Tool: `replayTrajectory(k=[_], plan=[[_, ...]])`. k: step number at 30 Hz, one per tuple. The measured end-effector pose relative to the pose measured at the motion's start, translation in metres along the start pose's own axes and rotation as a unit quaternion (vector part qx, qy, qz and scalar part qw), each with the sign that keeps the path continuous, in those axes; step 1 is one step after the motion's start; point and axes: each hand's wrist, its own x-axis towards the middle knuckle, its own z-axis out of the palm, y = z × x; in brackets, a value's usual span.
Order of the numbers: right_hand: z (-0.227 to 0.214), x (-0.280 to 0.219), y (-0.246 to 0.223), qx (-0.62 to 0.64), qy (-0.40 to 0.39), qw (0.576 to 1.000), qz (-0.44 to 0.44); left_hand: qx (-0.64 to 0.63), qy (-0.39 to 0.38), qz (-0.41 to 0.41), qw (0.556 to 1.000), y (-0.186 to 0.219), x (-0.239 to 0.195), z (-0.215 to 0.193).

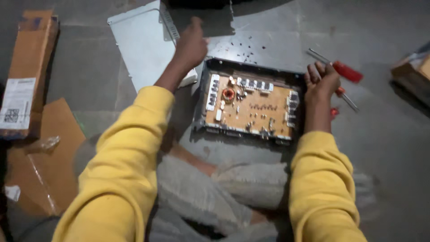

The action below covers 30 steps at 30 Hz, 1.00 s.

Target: The person sits on the floor and uses a red screwdriver to remove screws from a circuit board inside a black casing. They then lift the circuit board out of the casing, flip it over, and use pliers to adjust a component on the board.

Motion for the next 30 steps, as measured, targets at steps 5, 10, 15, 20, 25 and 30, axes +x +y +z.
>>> replayTrajectory(k=[5, 10, 15, 20, 25, 30], plan=[[-0.020, -0.081, -0.030, -0.157, -0.034, 0.980, -0.121, -0.028, -0.094, -0.096, 0.990, 0.047, -0.094, -0.016], [-0.009, -0.192, 0.003, -0.408, -0.197, 0.879, -0.145, 0.089, -0.217, 0.213, 0.948, 0.098, -0.186, 0.017], [-0.009, -0.278, 0.035, -0.760, -0.365, 0.456, -0.285, 0.194, -0.051, 0.329, 0.923, 0.098, -0.220, 0.046], [-0.021, -0.286, 0.052, -0.748, -0.295, 0.334, -0.491, 0.243, 0.009, 0.357, 0.902, 0.093, -0.232, 0.053], [-0.033, -0.274, 0.071, -0.750, -0.276, 0.266, -0.539, 0.291, -0.011, 0.352, 0.890, 0.098, -0.241, 0.049], [-0.024, -0.293, 0.047, -0.715, -0.289, 0.334, -0.541, 0.172, 0.097, 0.371, 0.907, 0.107, -0.243, 0.026]])
